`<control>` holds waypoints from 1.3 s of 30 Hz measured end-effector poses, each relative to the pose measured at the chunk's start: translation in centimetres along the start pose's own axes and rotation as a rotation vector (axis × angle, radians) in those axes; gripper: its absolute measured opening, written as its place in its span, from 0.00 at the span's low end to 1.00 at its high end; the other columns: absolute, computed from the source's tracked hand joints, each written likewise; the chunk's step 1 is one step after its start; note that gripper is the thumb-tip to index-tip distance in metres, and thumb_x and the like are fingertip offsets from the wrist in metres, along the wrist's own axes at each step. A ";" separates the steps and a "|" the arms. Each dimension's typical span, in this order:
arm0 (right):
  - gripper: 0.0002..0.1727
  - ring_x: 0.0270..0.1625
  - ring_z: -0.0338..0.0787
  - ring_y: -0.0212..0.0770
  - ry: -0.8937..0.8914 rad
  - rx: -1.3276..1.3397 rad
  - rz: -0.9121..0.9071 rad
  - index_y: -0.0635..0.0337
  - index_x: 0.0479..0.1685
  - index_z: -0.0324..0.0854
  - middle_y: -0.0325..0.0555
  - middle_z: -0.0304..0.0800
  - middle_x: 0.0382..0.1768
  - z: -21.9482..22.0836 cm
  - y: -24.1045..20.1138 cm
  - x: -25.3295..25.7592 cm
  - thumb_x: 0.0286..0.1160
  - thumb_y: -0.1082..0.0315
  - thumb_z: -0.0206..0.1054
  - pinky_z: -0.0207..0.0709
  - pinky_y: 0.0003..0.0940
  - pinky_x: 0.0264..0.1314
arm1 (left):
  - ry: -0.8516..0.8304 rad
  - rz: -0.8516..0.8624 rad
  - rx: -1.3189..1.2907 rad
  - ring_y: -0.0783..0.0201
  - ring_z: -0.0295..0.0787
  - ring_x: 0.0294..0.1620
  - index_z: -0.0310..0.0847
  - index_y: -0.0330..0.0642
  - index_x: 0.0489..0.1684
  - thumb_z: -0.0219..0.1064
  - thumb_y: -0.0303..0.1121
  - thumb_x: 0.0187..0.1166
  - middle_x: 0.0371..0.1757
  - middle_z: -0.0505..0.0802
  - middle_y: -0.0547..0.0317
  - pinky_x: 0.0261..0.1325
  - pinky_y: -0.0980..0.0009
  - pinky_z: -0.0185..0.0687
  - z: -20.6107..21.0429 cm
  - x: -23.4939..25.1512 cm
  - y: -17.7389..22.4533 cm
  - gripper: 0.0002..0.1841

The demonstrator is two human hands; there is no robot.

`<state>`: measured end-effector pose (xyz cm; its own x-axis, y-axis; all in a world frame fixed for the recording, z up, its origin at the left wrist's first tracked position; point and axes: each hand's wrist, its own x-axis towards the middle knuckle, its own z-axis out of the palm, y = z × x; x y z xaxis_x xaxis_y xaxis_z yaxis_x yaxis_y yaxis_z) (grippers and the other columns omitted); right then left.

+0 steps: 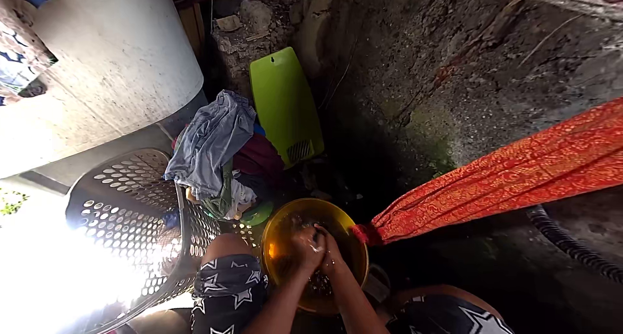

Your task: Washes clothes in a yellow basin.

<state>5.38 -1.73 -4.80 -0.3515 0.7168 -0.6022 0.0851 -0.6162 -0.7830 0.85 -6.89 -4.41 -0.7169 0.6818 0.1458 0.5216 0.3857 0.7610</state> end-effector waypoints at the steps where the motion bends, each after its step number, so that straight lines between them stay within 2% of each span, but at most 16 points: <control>1: 0.27 0.68 0.84 0.46 0.031 -0.081 0.035 0.67 0.79 0.68 0.59 0.82 0.68 0.2 -0.8 -0.2 0.90 0.57 0.58 0.77 0.45 0.72 | -0.115 -0.189 0.078 0.39 0.94 0.53 0.91 0.27 0.43 0.65 0.33 0.80 0.45 0.95 0.34 0.61 0.42 0.84 -0.9 1.8 -0.5 0.14; 4: 0.27 0.76 0.79 0.58 -0.085 -0.763 -0.177 0.68 0.76 0.73 0.66 0.80 0.73 -1.2 -1.0 1.1 0.88 0.58 0.63 0.68 0.56 0.80 | -0.232 -0.449 0.205 0.40 0.86 0.72 0.85 0.37 0.68 0.58 0.43 0.90 0.67 0.91 0.38 0.75 0.43 0.77 -0.7 4.2 -4.1 0.22; 7: 0.30 0.86 0.67 0.68 -0.192 -1.423 -0.103 0.51 0.86 0.69 0.63 0.66 0.86 -3.0 0.9 2.6 0.83 0.61 0.64 0.61 0.74 0.80 | -0.520 -0.237 0.366 0.33 0.63 0.87 0.74 0.41 0.81 0.57 0.47 0.90 0.84 0.73 0.33 0.86 0.41 0.61 0.5 2.6 -6.3 0.26; 9: 0.35 0.84 0.70 0.68 -0.237 -1.555 0.088 0.52 0.89 0.64 0.63 0.66 0.86 -3.4 2.3 2.2 0.81 0.66 0.65 0.66 0.71 0.79 | -0.782 -0.216 0.480 0.32 0.51 0.92 0.66 0.52 0.89 0.56 0.49 0.91 0.92 0.61 0.35 0.89 0.36 0.49 0.6 1.7 -6.8 0.29; 12: 0.29 0.81 0.76 0.65 -0.209 -1.526 0.163 0.62 0.82 0.71 0.64 0.74 0.80 -2.8 1.8 1.5 0.80 0.66 0.66 0.71 0.67 0.76 | -0.970 -0.290 0.474 0.36 0.53 0.93 0.60 0.55 0.92 0.63 0.43 0.87 0.93 0.62 0.42 0.86 0.30 0.51 -0.7 2.0 -6.3 0.32; 15: 0.26 0.76 0.81 0.64 -0.221 -1.178 -0.126 0.66 0.77 0.74 0.68 0.81 0.72 -0.9 -2.5 0.2 0.83 0.62 0.66 0.72 0.62 0.77 | -0.924 -0.280 0.251 0.39 0.65 0.88 0.54 0.40 0.93 0.75 0.29 0.72 0.87 0.71 0.36 0.86 0.37 0.60 -2.8 2.3 -4.9 0.45; 18: 0.22 0.69 0.84 0.54 -0.158 -0.522 -0.439 0.73 0.67 0.77 0.67 0.84 0.63 0.6 -8.1 -3.5 0.79 0.68 0.69 0.75 0.50 0.75 | -0.652 -0.316 -0.130 0.42 0.76 0.81 0.59 0.30 0.87 0.87 0.29 0.59 0.78 0.80 0.31 0.85 0.47 0.68 -3.6 1.4 -5.1 0.51; 20: 0.22 0.70 0.82 0.51 -0.009 -0.234 -0.504 0.72 0.68 0.74 0.67 0.81 0.66 0.0 -9.7 -4.2 0.78 0.72 0.70 0.75 0.46 0.74 | -0.399 -0.304 -0.158 0.41 0.82 0.75 0.72 0.29 0.79 0.83 0.27 0.64 0.70 0.86 0.31 0.80 0.44 0.74 -5.0 1.8 -2.9 0.39; 24: 0.30 0.80 0.75 0.54 0.012 -0.089 -0.238 0.66 0.83 0.65 0.66 0.73 0.78 -1.9 -6.0 -2.1 0.90 0.56 0.58 0.69 0.53 0.81 | -0.205 -0.071 -0.311 0.50 0.85 0.71 0.78 0.23 0.69 0.74 0.16 0.62 0.66 0.89 0.34 0.77 0.55 0.77 -7.8 3.0 4.9 0.29; 27: 0.37 0.49 0.88 0.46 -0.291 0.264 0.141 0.49 0.65 0.76 0.49 0.87 0.50 -1.0 -4.9 -2.7 0.87 0.31 0.33 0.83 0.47 0.46 | -0.248 0.064 -0.493 0.63 0.90 0.58 0.80 0.23 0.62 0.72 0.14 0.60 0.56 0.92 0.41 0.66 0.67 0.85 -7.4 3.2 6.7 0.25; 29: 0.36 0.42 0.91 0.44 -0.311 0.475 0.111 0.52 0.59 0.78 0.48 0.90 0.42 -1.0 -5.3 -2.4 0.87 0.32 0.38 0.87 0.43 0.41 | -0.301 0.041 -0.569 0.62 0.89 0.63 0.75 0.23 0.70 0.72 0.14 0.61 0.62 0.90 0.40 0.70 0.66 0.84 -7.0 2.2 4.5 0.30; 32: 0.24 0.59 0.89 0.43 -0.051 0.443 -0.182 0.64 0.74 0.74 0.56 0.88 0.59 -1.2 -5.6 -1.7 0.88 0.58 0.61 0.84 0.44 0.63 | -0.430 -0.165 -0.598 0.50 0.76 0.79 0.55 0.28 0.87 0.73 0.20 0.61 0.80 0.76 0.33 0.78 0.57 0.76 -7.9 -0.1 0.7 0.46; 34: 0.24 0.60 0.88 0.41 0.081 0.167 -0.493 0.74 0.65 0.79 0.59 0.89 0.57 -0.3 -5.2 -1.9 0.74 0.68 0.75 0.81 0.37 0.67 | -0.508 -0.420 -0.811 0.46 0.70 0.82 0.38 0.44 0.96 0.56 0.31 0.79 0.88 0.67 0.37 0.71 0.47 0.77 -8.3 -0.9 0.0 0.42; 35: 0.25 0.63 0.88 0.44 0.090 -0.048 -0.644 0.74 0.62 0.82 0.61 0.90 0.58 0.1 -4.6 -2.2 0.70 0.65 0.78 0.79 0.41 0.72 | -0.503 -0.558 -0.949 0.43 0.72 0.81 0.40 0.50 0.97 0.44 0.45 0.93 0.87 0.69 0.39 0.69 0.40 0.77 -8.4 -0.8 0.5 0.33; 37: 0.25 0.62 0.91 0.55 0.050 -0.403 -0.894 0.72 0.56 0.87 0.63 0.92 0.56 1.4 -3.6 -3.6 0.71 0.57 0.75 0.80 0.54 0.70 | -0.377 -0.756 -1.187 0.50 0.88 0.64 0.67 0.53 0.82 0.36 0.65 0.90 0.68 0.88 0.48 0.59 0.45 0.86 -8.0 0.5 2.2 0.35; 39: 0.22 0.50 0.95 0.57 0.059 -0.533 -1.042 0.68 0.49 0.89 0.60 0.94 0.48 2.8 -3.0 -4.9 0.73 0.54 0.73 0.86 0.57 0.53 | -0.185 -0.784 -1.372 0.61 0.91 0.45 0.79 0.48 0.58 0.39 0.60 0.91 0.44 0.92 0.55 0.47 0.59 0.89 -7.1 1.9 3.3 0.29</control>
<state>4.27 -4.28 0.97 -0.4393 0.8168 0.3740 0.1667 0.4832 -0.8595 -2.07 -8.72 2.90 -0.4786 0.6949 -0.5367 -0.8016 -0.0965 0.5900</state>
